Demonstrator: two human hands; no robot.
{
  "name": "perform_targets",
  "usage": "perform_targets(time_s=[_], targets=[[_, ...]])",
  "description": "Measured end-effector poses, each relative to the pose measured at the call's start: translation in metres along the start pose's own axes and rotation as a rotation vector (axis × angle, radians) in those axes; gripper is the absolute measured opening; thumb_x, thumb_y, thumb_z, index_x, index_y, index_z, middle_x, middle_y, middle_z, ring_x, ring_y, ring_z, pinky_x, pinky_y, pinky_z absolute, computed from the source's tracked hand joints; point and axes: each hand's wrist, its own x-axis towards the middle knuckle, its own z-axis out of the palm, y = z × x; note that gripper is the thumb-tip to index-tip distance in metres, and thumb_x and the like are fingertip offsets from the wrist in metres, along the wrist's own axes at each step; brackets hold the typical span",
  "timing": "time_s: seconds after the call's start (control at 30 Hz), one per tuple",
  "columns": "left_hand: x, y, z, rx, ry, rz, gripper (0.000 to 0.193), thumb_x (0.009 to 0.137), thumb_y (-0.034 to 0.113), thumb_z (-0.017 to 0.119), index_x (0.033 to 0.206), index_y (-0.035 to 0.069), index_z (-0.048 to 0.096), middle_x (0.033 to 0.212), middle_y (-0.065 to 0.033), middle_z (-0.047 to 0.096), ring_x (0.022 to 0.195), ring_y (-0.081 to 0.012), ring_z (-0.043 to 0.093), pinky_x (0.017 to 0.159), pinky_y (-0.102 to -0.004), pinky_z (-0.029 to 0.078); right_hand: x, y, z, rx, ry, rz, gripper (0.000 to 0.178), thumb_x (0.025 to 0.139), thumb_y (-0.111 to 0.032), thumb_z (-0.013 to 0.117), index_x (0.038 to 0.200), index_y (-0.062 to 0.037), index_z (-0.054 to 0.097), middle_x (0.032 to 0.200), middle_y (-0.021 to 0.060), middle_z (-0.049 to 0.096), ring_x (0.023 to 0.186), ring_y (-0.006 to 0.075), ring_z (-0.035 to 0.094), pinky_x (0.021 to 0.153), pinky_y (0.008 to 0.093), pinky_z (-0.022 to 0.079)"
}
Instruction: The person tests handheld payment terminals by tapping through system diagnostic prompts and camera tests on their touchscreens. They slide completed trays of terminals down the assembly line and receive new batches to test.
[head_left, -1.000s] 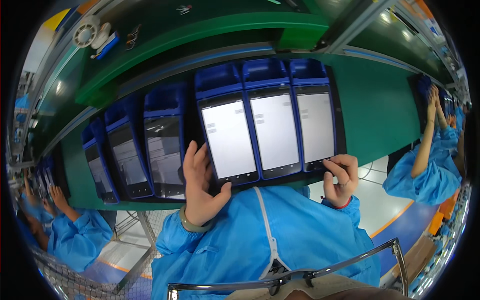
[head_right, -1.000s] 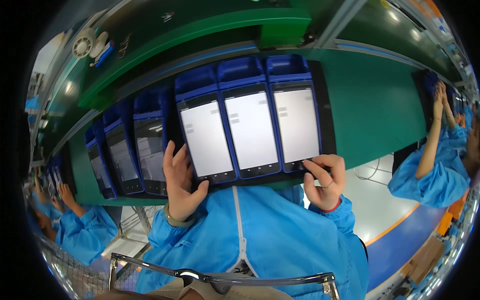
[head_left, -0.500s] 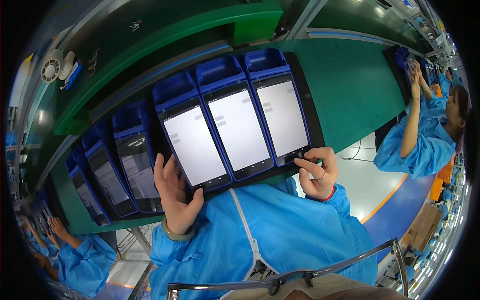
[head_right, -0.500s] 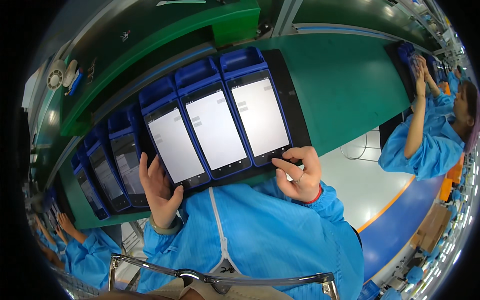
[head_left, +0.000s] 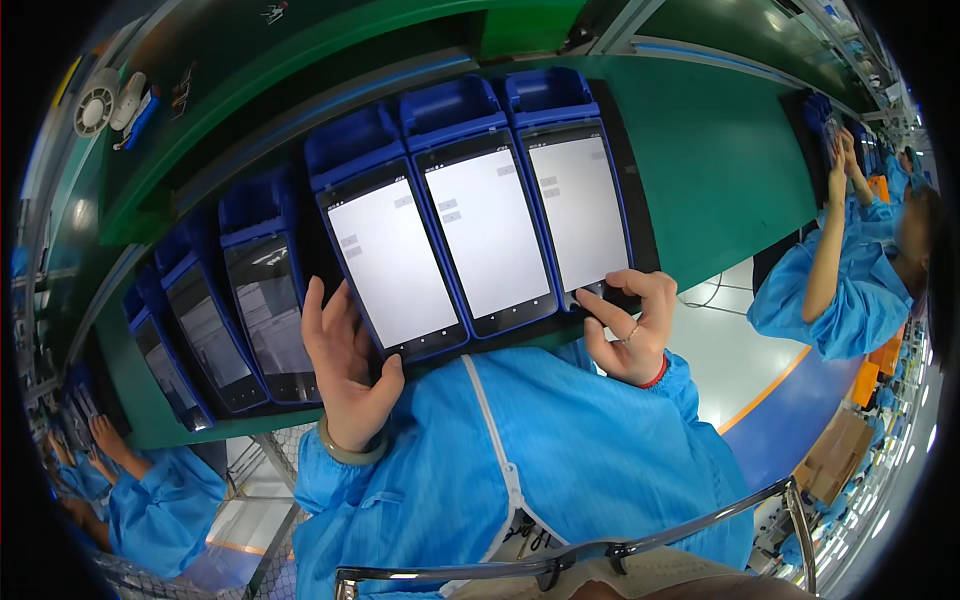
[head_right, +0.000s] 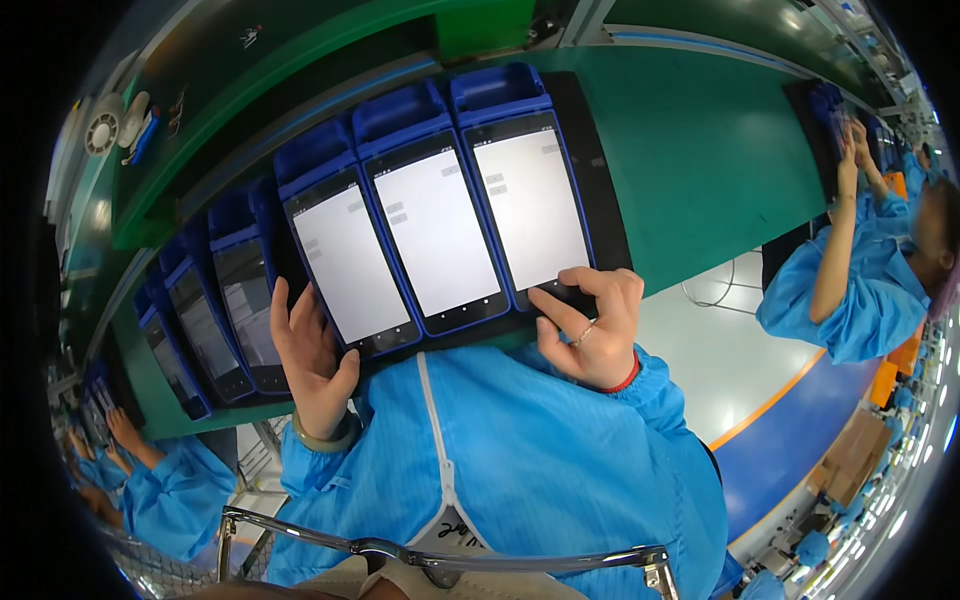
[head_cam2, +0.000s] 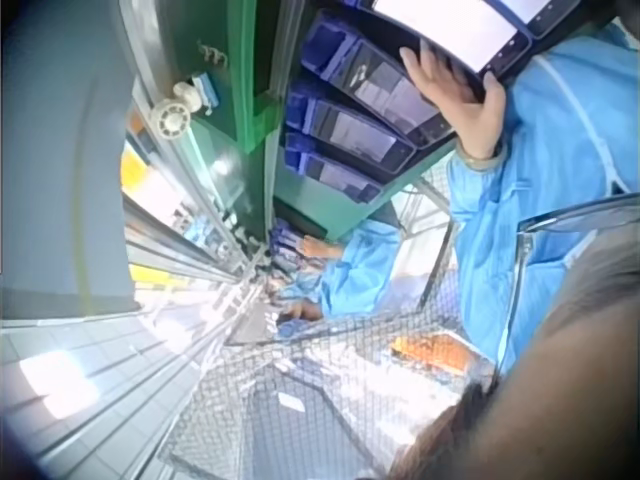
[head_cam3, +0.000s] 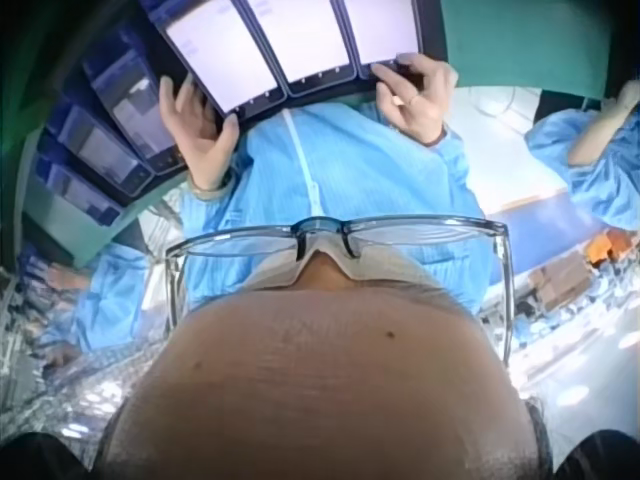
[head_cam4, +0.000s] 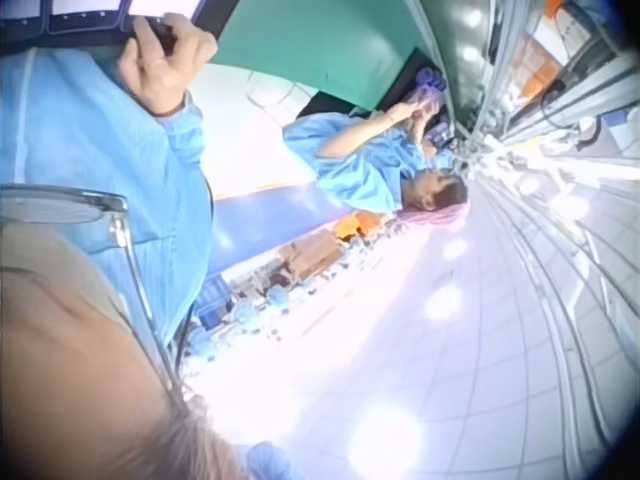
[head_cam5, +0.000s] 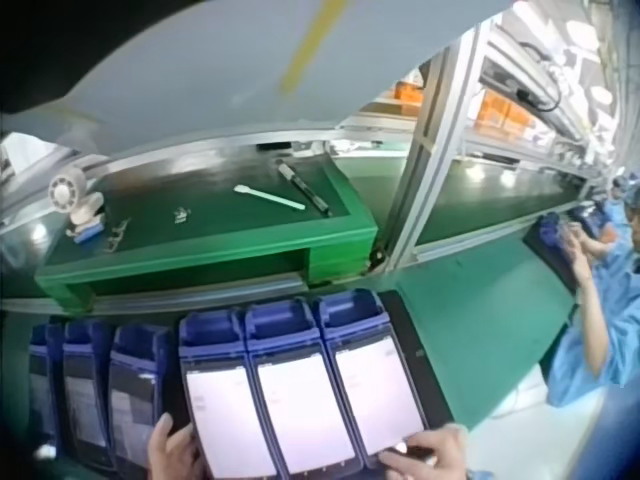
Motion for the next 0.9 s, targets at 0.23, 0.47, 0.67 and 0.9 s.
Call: perform_targets(time_s=[0.23,0.47,0.67,0.9], targets=[[0.0,0.001,0.003,0.038,0.002,0.004,0.092,0.069,-0.005,0.056,0.144,0.008,0.004,0.139,-0.0242,0.025,0.13,-0.0337,0.032,0.106,-0.0459,0.03,0.01,-0.014,0.005,0.08,-0.043,-0.15,0.03,0.058,-0.017,0.069,0.088,-0.0159,0.071,0.099,0.0074,0.057,0.083,0.0216,0.044,0.07,0.0355,0.033],[0.001,-0.002,0.006,0.08,0.034,0.017,0.09,0.072,-0.005,0.057,0.144,0.008,0.004,0.137,-0.0247,0.03,0.127,-0.0324,0.037,0.102,-0.0425,0.035,0.02,-0.027,0.02,0.123,-0.056,-0.236,0.032,0.057,-0.021,0.07,0.088,-0.0184,0.072,0.103,0.0053,0.059,0.084,0.0193,0.045,0.074,0.035,0.033],[-0.017,0.022,-0.007,0.118,-0.003,0.046,0.082,0.074,-0.004,0.052,0.143,0.005,0.01,0.143,-0.0252,0.025,0.132,-0.0359,0.031,0.104,-0.0454,0.032,0.026,-0.032,0.024,0.104,-0.111,-0.212,0.032,0.057,-0.022,0.069,0.089,-0.0192,0.072,0.105,0.005,0.058,0.086,0.0195,0.045,0.076,0.035,0.033],[-0.036,0.053,-0.161,0.38,0.851,0.27,0.029,0.089,0.012,0.051,0.113,-0.004,0.054,0.108,-0.0198,0.06,0.1,-0.0267,0.06,0.087,-0.0353,0.05,0.027,-0.036,0.013,0.083,-0.061,-0.198,0.029,0.061,-0.023,0.068,0.089,-0.0198,0.072,0.1,0.0052,0.057,0.087,0.0206,0.043,0.077,0.0359,0.034]])
